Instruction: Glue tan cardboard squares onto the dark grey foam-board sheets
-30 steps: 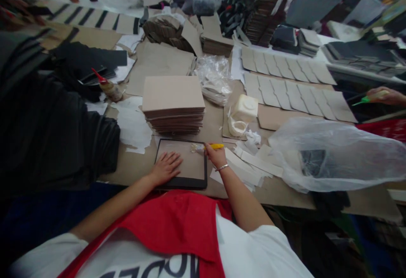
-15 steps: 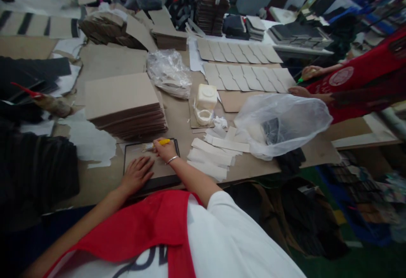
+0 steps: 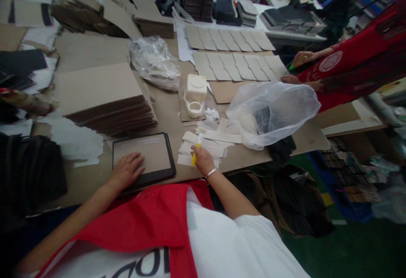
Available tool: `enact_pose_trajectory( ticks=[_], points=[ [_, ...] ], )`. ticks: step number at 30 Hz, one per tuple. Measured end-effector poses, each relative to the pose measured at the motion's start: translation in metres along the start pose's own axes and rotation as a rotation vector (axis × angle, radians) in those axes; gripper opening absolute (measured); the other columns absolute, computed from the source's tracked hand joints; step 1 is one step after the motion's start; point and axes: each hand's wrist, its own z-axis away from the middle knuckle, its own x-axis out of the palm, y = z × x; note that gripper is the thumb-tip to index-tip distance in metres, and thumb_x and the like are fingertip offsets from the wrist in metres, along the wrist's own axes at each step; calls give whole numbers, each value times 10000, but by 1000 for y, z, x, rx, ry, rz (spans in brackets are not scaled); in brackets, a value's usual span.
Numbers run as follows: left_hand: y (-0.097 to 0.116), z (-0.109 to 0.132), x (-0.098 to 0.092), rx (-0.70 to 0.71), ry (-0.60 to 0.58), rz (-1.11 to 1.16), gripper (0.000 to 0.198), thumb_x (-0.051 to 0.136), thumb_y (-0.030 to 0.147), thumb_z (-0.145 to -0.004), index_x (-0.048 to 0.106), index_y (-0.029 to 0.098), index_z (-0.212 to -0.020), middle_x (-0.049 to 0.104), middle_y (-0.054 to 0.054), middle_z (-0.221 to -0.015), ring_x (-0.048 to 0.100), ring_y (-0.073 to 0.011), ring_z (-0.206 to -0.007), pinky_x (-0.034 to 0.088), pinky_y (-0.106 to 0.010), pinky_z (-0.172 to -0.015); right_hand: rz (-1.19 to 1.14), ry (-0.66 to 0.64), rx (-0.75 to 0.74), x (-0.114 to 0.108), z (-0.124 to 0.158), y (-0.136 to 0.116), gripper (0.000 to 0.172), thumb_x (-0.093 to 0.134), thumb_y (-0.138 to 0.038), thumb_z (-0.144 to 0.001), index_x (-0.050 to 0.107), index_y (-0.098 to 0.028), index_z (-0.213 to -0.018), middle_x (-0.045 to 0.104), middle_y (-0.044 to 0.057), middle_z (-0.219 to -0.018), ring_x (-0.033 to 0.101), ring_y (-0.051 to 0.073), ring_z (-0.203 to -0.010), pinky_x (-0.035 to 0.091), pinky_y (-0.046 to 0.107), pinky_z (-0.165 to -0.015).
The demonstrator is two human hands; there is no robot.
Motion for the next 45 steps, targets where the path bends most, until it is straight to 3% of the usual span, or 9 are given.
enact_pose_trajectory(
  ticks=[3, 8, 16, 20, 25, 31, 35, 41, 45],
  points=[
    [18, -7, -8, -22, -12, 22, 302, 518, 326, -823, 626, 185, -1066, 567, -129, -1178, 504, -283, -1086, 433, -430, -911, 302, 39, -82, 26, 4, 9, 253, 484, -239, -852, 624, -143, -1040, 610, 114, -795, 523, 212, -772, 378, 307, -686],
    [53, -28, -11, -49, 27, 414, 240, 518, 284, -826, 629, 162, -1000, 603, -92, -978, 565, -199, -927, 473, -346, -862, 355, 84, -195, 36, -6, 15, 276, 412, -151, -865, 642, -154, -1017, 565, 84, -705, 463, 203, -729, 327, 310, -681],
    [97, -85, -6, -555, -300, 1236, 411, 501, 503, -813, 607, 115, -897, 635, -53, -790, 574, -108, -562, 373, -185, -427, 257, 116, -365, 20, -5, -21, 293, 389, -227, -904, 645, -187, -1041, 598, 86, -744, 500, 207, -783, 354, 329, -741],
    [86, -85, -9, -513, -203, 1213, 308, 554, 426, -777, 615, 132, -708, 552, 10, -598, 498, -93, -531, 366, -193, -477, 147, 126, -428, 22, -11, -41, 247, 469, -288, -874, 590, -187, -1064, 637, 102, -908, 535, 227, -883, 390, 359, -803],
    [54, -58, -25, -183, -11, 1007, 296, 541, 373, -782, 601, 151, -595, 543, 1, -673, 509, -114, -708, 405, -208, -648, -95, 107, -475, 32, -31, -56, 335, 587, -370, -798, 499, -185, -1063, 620, 115, -1038, 553, 234, -989, 424, 400, -884],
    [12, -33, -28, -554, -117, 1221, 350, 455, 456, -812, 610, 143, -818, 505, 43, -537, 371, -56, -406, 282, -176, -408, -103, -17, -336, 48, -38, -57, 198, 508, -341, -838, 519, -195, -972, 636, 72, -872, 615, 187, -763, 483, 308, -678],
    [5, -30, -22, -621, -105, 1270, 269, 485, 386, -796, 590, 138, -786, 516, 46, -522, 427, -54, -404, 312, -159, -398, -46, 8, -240, 38, -39, -55, 204, 473, -364, -850, 528, -196, -951, 649, 69, -829, 628, 186, -696, 480, 297, -637],
    [27, -32, -17, -484, -613, 1299, 162, 537, 275, -761, 568, 141, -675, 595, 27, -550, 515, -63, -415, 377, -163, -399, 47, -142, -259, -7, -46, -61, 183, 486, -353, -855, 543, -213, -958, 659, 67, -846, 633, 180, -703, 467, 273, -624],
    [18, -25, -24, -602, -621, 1232, 189, 557, 289, -747, 541, 144, -627, 615, 18, -570, 508, -62, -394, 382, -169, -379, 65, -113, -212, -19, -51, -66, 204, 509, -338, -842, 529, -202, -993, 653, 66, -846, 632, 182, -704, 465, 274, -634]
  ],
)
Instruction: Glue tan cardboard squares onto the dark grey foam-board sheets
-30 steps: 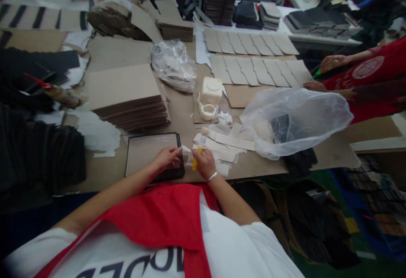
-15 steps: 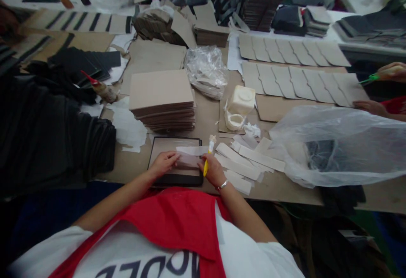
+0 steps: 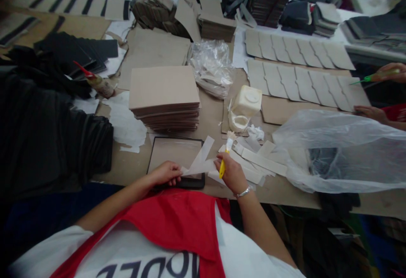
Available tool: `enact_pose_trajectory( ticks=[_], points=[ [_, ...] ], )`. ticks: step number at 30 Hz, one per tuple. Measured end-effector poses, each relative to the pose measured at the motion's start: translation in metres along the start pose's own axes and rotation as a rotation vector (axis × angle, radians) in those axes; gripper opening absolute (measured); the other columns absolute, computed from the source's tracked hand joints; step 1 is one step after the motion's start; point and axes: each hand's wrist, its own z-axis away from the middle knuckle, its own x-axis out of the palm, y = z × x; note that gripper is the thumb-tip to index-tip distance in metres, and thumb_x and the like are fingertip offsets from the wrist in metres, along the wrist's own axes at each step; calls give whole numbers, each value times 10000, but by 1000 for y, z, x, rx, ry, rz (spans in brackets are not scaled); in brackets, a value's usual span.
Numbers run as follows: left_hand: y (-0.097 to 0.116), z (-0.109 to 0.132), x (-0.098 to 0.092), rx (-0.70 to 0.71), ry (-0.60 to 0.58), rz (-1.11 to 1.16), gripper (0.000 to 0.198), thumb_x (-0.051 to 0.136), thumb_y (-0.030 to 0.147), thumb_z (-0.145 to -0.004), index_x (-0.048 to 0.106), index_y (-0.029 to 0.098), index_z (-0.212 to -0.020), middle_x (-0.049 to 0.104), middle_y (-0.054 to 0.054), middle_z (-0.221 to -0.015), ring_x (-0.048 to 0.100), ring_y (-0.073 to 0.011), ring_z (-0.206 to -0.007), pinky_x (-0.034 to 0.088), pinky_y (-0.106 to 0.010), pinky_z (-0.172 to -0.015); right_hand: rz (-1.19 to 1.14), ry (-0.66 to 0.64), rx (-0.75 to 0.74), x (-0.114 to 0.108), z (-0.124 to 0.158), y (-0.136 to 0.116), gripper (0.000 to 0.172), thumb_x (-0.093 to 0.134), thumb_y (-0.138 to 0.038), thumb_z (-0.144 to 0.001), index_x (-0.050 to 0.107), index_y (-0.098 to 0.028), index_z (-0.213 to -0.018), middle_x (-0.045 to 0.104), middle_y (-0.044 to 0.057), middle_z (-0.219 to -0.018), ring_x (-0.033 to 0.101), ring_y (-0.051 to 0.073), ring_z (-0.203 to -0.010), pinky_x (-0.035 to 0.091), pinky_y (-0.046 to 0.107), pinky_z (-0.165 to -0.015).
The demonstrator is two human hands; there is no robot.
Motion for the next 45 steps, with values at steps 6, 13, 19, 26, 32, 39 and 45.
enact_pose_trajectory(
  ticks=[6, 13, 19, 26, 32, 39, 45],
  points=[
    [-20, 23, -45, 126, 318, 155, 301, 615, 444, -676, 579, 146, -671, 608, 7, -603, 517, -77, -461, 393, -171, -383, -151, 47, -46, 30, -7, -19, 173, 488, -337, -850, 529, -199, -945, 640, 61, -831, 617, 170, -704, 469, 271, -650],
    [-20, 2, -84, 217, 818, -48, 330, 542, 461, -738, 650, 150, -747, 616, -7, -622, 538, -119, -563, 382, -212, -496, -104, 242, 91, 90, -54, -32, 252, 452, -350, -871, 531, -165, -1023, 644, 83, -866, 604, 188, -737, 464, 306, -680],
    [-18, -18, -92, 129, 961, -349, 263, 535, 377, -777, 662, 158, -704, 642, -29, -651, 559, -143, -631, 360, -240, -587, 14, 251, 128, 116, -71, -23, 294, 464, -348, -863, 539, -150, -1067, 645, 93, -909, 600, 192, -785, 454, 294, -682],
    [-18, -23, -91, 89, 983, -321, 276, 513, 368, -791, 657, 153, -694, 646, -29, -650, 561, -135, -624, 352, -232, -583, 37, 243, 172, 118, -74, -24, 325, 491, -365, -854, 537, -163, -1104, 646, 90, -878, 604, 200, -760, 431, 287, -642],
    [-18, -26, -97, 36, 951, -304, 260, 514, 355, -765, 654, 152, -685, 644, -23, -644, 564, -138, -620, 351, -230, -566, 87, 196, 186, 116, -77, -27, 328, 483, -352, -864, 532, -148, -1117, 649, 97, -930, 598, 193, -783, 418, 277, -654],
    [-14, -25, -98, -15, 920, -404, 273, 489, 367, -779, 655, 163, -705, 652, -34, -679, 587, -160, -672, 373, -244, -603, 136, 134, 188, 114, -78, -34, 298, 451, -330, -889, 529, -153, -1115, 646, 88, -957, 592, 187, -797, 418, 278, -673],
    [-12, -9, -94, 95, 1079, -771, 374, 514, 430, -805, 604, 131, -1010, 644, -143, -980, 589, -260, -933, 440, -358, -797, 160, 250, 195, 104, -74, -24, 386, 511, -350, -855, 493, -118, -1163, 628, 129, -973, 577, 223, -866, 450, 331, -740]
  ],
)
